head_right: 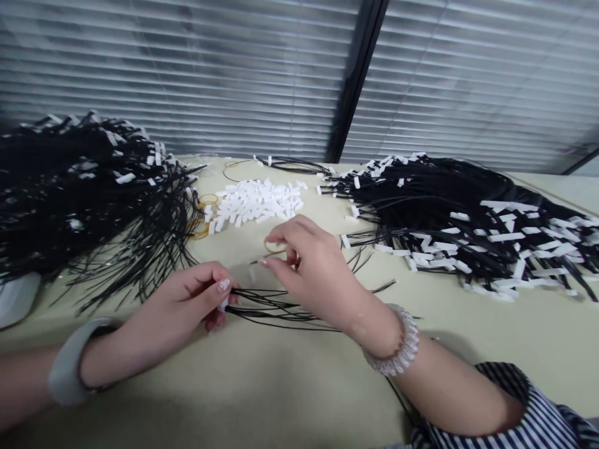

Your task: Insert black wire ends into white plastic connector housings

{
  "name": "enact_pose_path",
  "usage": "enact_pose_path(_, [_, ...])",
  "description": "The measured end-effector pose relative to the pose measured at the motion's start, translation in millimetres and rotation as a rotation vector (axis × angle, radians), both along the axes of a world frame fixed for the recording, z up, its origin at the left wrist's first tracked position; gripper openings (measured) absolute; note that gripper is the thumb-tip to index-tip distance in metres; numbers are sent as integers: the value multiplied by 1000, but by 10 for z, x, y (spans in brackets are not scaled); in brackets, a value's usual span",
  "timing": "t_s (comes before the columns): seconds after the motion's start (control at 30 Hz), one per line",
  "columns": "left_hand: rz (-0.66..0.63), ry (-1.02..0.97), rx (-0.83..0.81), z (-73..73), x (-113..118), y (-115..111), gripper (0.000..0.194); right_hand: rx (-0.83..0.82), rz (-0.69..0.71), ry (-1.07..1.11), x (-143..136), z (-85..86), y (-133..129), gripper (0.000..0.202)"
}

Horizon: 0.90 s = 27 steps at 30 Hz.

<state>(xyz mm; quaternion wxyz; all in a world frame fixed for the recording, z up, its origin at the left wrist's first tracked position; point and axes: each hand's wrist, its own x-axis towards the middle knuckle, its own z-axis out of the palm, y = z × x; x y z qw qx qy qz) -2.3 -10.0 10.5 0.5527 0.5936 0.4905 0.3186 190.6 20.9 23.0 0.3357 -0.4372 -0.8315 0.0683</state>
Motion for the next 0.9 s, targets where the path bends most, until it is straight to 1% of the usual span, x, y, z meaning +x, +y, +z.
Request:
enact_pose_path(0.07, [-1, 9, -9, 25, 10, -7, 22, -30, -52, -101, -5, -31, 23, 38])
enact_pose_path(0.1, [-5, 12, -10, 33, 15, -10, 21, -31, -61, -200, -8, -41, 30, 41])
enact_pose_path(0.13, [-13, 12, -8, 36, 18, -13, 21, -29, -62, -315, -11, -49, 35, 37])
enact_pose_path(0.17, [-21, 15, -3, 36, 19, -15, 20, -25, -62, -424, -14, -55, 37, 28])
enact_pose_path(0.23, [-38, 23, 9, 25, 13, -15, 21, -15, -72, -583, -17, -65, 37, 13])
enact_pose_path(0.3, [-49, 15, 22, 5, 0, -10, 21, 4, -91, -636, -8, -61, 33, 14])
enact_pose_path(0.37, [-57, -15, 24, -17, -16, -1, 21, 58, -113, -656, 12, -40, 23, 15])
enact_pose_path(0.43, [-64, -55, 16, -33, -28, 9, 19, 150, -130, -652, 33, -7, 6, 13])
enact_pose_path(0.57, [-43, -89, -3, -46, -27, 15, 18, 306, -107, -486, 26, 36, -54, 16])
enact_pose_path(0.63, [-21, -100, -9, -46, -20, 13, 17, 343, -70, -436, -3, 30, -83, 17])
enact_pose_path(0.8, [4, -116, -51, -37, -10, 17, 19, 386, 26, -441, -47, -6, -101, 17])
enact_pose_path(0.9, [20, -133, -84, -33, -7, 29, 16, 381, 41, -383, -44, -9, -93, 17])
